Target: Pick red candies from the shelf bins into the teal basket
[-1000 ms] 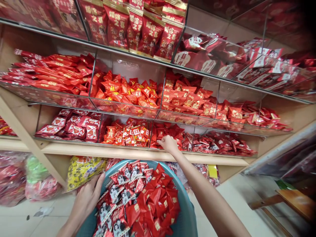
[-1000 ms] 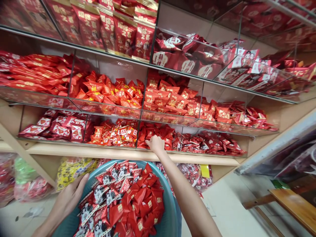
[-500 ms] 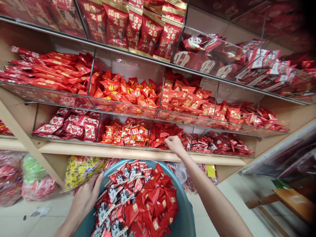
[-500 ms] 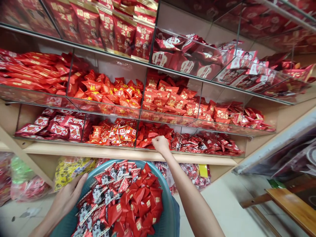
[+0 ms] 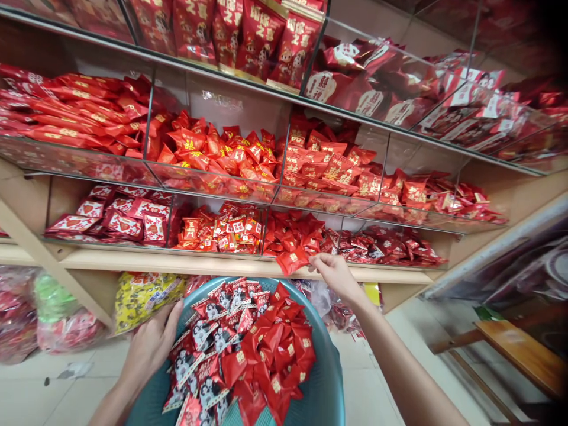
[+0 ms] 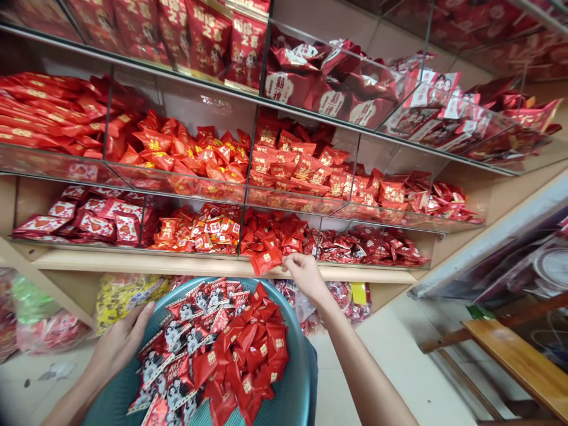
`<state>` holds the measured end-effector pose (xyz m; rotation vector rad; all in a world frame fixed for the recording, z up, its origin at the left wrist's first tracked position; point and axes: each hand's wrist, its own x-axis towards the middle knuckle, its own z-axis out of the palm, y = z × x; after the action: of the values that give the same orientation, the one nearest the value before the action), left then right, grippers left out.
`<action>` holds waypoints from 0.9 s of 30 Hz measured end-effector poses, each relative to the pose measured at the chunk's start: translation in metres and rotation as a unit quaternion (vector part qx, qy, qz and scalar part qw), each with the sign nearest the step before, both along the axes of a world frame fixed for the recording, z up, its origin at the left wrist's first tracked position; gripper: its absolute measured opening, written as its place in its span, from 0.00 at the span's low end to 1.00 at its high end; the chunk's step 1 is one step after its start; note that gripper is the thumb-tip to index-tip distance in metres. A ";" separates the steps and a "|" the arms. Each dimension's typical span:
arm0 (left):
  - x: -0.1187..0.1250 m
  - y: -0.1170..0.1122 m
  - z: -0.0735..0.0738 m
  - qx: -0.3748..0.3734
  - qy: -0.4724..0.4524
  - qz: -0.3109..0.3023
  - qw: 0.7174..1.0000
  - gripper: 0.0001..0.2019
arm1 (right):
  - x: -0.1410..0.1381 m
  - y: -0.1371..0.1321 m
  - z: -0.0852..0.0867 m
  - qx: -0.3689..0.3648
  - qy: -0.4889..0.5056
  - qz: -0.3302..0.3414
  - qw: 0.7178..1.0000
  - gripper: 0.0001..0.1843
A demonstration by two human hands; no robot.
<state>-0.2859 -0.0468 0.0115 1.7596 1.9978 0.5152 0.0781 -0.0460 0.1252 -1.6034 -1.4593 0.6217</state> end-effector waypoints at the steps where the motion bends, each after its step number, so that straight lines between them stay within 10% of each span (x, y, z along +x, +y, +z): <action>1: 0.000 0.000 0.000 0.000 0.001 0.001 1.000 0.27 | 0.000 -0.007 -0.003 0.002 -0.001 0.018 1.000 0.16; 17: -0.002 -0.002 -0.001 0.006 -0.009 -0.009 1.000 0.27 | -0.025 0.005 -0.066 -0.127 -0.216 0.107 0.962 0.13; 27: -0.003 -0.001 -0.005 0.005 -0.031 -0.008 0.999 0.27 | -0.043 0.017 -0.057 -0.171 -0.342 0.011 0.924 0.11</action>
<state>-0.2885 -0.0475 0.0066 1.7420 1.9408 0.5678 0.0350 -0.0289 0.0685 -2.2251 -1.9436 0.3446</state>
